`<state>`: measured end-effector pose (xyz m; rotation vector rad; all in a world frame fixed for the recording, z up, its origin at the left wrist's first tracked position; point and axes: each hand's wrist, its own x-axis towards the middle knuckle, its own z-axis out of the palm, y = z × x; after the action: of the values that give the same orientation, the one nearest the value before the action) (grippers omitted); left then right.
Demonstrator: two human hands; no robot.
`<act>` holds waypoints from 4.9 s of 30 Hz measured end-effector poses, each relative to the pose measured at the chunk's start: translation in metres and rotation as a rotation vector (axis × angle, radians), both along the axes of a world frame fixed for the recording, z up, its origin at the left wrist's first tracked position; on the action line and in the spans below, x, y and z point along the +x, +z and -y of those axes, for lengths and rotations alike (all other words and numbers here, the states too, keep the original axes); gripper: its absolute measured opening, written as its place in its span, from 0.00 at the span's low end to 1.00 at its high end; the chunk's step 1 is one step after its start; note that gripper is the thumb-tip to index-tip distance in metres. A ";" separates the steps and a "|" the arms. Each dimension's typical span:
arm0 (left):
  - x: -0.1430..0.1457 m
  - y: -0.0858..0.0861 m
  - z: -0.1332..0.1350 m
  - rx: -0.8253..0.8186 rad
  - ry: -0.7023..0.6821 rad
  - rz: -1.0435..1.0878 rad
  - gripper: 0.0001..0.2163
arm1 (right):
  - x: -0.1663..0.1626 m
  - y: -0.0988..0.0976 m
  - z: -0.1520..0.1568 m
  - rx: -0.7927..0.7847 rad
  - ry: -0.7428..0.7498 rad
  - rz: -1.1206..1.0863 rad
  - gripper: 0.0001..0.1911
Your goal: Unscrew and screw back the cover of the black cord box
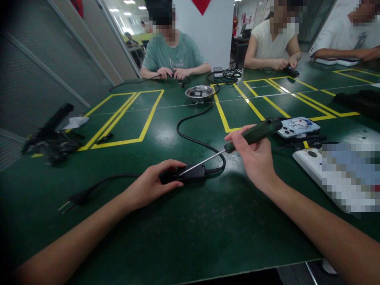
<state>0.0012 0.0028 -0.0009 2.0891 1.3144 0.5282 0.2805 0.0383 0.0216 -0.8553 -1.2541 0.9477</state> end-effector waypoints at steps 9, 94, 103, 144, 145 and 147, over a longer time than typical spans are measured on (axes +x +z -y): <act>0.001 0.000 0.001 0.010 -0.002 -0.002 0.20 | 0.002 0.003 0.000 -0.075 0.153 -0.171 0.12; 0.007 -0.005 0.001 0.094 -0.017 -0.128 0.20 | 0.007 -0.015 -0.020 -0.405 0.026 -0.084 0.17; 0.026 -0.002 0.007 0.284 -0.130 -0.187 0.24 | 0.022 -0.016 -0.032 -0.308 -0.115 0.573 0.20; -0.155 0.001 -0.049 0.425 0.696 -0.267 0.24 | 0.024 -0.013 -0.027 -0.297 -0.267 1.547 0.25; -0.142 0.004 -0.047 0.406 0.660 -0.262 0.23 | 0.023 -0.010 -0.026 -0.245 -0.314 1.524 0.27; -0.110 0.009 -0.041 0.368 0.580 -0.247 0.22 | 0.019 -0.001 -0.023 -0.113 -0.369 1.412 0.29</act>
<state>-0.1088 0.0438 0.0083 2.0857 2.1265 0.8230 0.2994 0.0614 0.0206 -1.9053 -2.0699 -0.0291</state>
